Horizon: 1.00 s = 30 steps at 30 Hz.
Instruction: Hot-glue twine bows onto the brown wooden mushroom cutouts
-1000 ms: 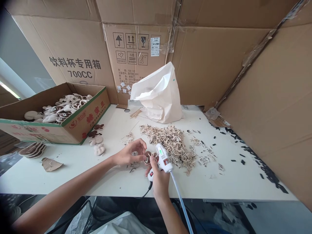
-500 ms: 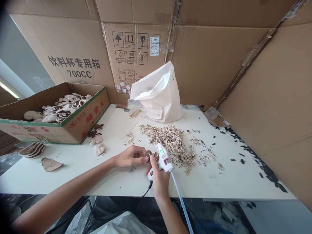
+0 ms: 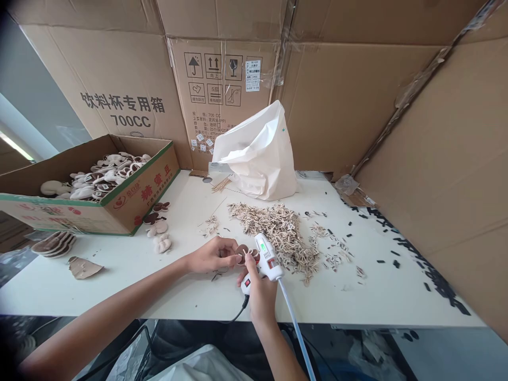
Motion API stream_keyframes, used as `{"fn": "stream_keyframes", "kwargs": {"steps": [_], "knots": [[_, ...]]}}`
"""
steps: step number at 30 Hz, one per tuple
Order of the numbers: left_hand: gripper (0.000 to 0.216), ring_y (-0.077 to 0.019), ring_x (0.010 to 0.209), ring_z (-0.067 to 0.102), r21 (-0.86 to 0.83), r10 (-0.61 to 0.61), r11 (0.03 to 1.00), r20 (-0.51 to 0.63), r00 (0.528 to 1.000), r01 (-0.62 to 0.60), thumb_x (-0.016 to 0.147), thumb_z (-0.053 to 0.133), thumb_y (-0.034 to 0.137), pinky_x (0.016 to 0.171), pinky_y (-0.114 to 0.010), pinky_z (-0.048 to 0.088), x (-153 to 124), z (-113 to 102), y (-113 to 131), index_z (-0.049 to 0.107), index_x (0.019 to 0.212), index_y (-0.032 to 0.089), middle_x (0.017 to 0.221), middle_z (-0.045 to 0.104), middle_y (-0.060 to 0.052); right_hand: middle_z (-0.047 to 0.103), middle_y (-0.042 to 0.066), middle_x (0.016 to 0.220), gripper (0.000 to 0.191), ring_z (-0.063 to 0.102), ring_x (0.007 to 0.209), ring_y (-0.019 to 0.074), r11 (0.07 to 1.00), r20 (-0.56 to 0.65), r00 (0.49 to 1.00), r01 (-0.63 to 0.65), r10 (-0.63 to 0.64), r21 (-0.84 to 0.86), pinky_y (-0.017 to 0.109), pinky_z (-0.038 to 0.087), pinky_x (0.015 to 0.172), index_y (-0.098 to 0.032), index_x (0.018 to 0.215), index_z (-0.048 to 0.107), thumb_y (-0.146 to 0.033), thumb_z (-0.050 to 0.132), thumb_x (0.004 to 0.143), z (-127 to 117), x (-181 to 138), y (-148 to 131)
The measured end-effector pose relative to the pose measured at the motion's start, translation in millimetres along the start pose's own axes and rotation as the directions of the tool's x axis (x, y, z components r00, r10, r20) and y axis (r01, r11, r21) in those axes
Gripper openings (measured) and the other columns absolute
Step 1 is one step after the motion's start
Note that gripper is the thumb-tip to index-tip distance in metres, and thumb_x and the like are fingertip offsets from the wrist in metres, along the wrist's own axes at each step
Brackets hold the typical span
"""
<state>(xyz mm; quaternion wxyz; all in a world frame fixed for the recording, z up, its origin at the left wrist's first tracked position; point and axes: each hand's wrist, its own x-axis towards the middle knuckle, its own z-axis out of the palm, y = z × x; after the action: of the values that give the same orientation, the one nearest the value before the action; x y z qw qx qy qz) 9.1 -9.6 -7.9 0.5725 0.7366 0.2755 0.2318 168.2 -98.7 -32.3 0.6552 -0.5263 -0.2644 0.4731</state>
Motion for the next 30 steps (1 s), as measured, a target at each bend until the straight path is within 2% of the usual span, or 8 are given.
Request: {"fn": "stream_keyframes", "kwargs": {"steps": [13, 20, 30], "knots": [[0.037, -0.0101, 0.064, 0.051, -0.011, 0.005, 1.000, -0.005, 1.000, -0.005, 0.095, 0.067, 0.048, 0.058, -0.023, 0.037, -0.3, -0.6, 3.0, 0.068, 0.094, 0.012, 0.077, 0.066, -0.004, 0.066, -0.002, 0.064, 0.046, 0.055, 0.044, 0.0123, 1.000, 0.003, 1.000, -0.018, 0.018, -0.007, 0.022, 0.039, 0.040, -0.019, 0.105, 0.068, -0.049, 0.089, 0.079, -1.4, 0.7, 2.5], [0.042, -0.0096, 0.062, 0.046, -0.043, 0.017, 0.999, -0.036, 0.999, -0.019, 0.096, 0.064, 0.055, 0.058, -0.023, 0.036, -1.2, -1.0, 3.5, 0.064, 0.093, 0.013, 0.075, 0.062, -0.002, 0.072, 0.003, 0.072, 0.046, 0.057, 0.046, 0.0134, 0.999, 0.002, 0.999, -0.035, 0.035, -0.002, 0.024, 0.044, 0.042, -0.018, 0.100, 0.068, -0.051, 0.090, 0.077, -2.0, 2.0, 4.0], [0.045, -0.0135, 0.074, 0.055, -0.107, -0.004, 0.994, -0.054, 0.999, -0.002, 0.099, 0.059, 0.058, 0.065, -0.025, 0.044, -0.8, -0.9, -2.7, 0.062, 0.093, 0.014, 0.085, 0.064, -0.005, 0.072, 0.003, 0.073, 0.045, 0.058, 0.047, 0.0140, 0.999, 0.022, 0.999, -0.045, 0.044, 0.016, 0.025, 0.045, 0.043, -0.018, 0.102, 0.069, -0.053, 0.087, 0.079, -3.0, 3.0, 6.4]]}}
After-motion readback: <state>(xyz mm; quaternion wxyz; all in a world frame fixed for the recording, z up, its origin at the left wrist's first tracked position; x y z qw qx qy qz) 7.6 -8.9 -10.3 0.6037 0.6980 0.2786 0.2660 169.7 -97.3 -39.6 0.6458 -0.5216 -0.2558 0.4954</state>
